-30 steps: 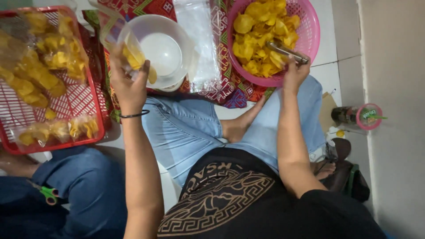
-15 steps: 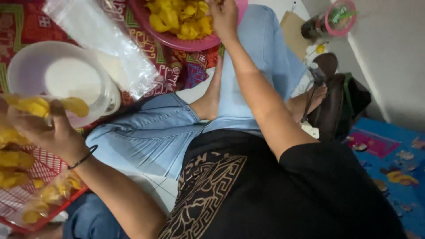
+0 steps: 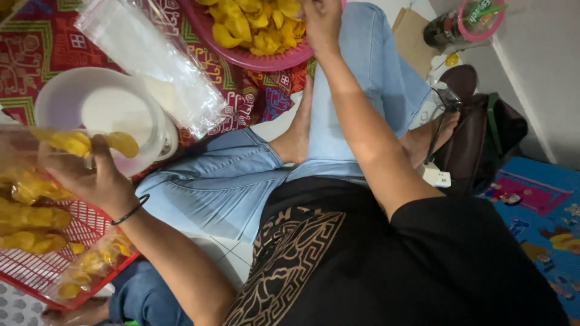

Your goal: A person is sitting on the floor, using tongs to fill small plastic bags with yellow fried snacks from a bowl.

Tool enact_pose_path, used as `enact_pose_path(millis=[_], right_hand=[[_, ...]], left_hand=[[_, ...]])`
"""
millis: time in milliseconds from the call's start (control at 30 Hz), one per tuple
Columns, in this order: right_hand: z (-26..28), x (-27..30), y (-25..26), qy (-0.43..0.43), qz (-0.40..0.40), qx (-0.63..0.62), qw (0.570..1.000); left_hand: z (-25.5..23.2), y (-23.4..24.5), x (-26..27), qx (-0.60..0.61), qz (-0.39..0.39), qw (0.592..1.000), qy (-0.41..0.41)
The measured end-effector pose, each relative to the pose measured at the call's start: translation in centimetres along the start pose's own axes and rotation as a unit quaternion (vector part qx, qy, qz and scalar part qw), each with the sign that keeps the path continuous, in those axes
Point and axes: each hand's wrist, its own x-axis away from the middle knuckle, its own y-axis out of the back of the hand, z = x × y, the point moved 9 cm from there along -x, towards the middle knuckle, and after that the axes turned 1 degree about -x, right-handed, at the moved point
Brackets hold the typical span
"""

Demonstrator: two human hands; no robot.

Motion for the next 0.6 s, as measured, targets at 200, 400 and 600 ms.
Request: enact_pose_path(millis=[200,400,600], right_hand=[[5.4,0.9,-1.2,0.089,0.086,-0.039,0.992],[12.4,2.9,-2.3,0.122,0.136,0.102,0.978],[14.3,3.8,-1.4,0.168,0.135,0.150,0.965]], left_hand=[[1.2,0.3,0.2,0.007,-0.004,1.000,0.021],[1.6,0.5,0.3,0.012,-0.003,1.000,0.025],[2.8,0.4,0.9,0.038,-0.015,0.998,0.038]])
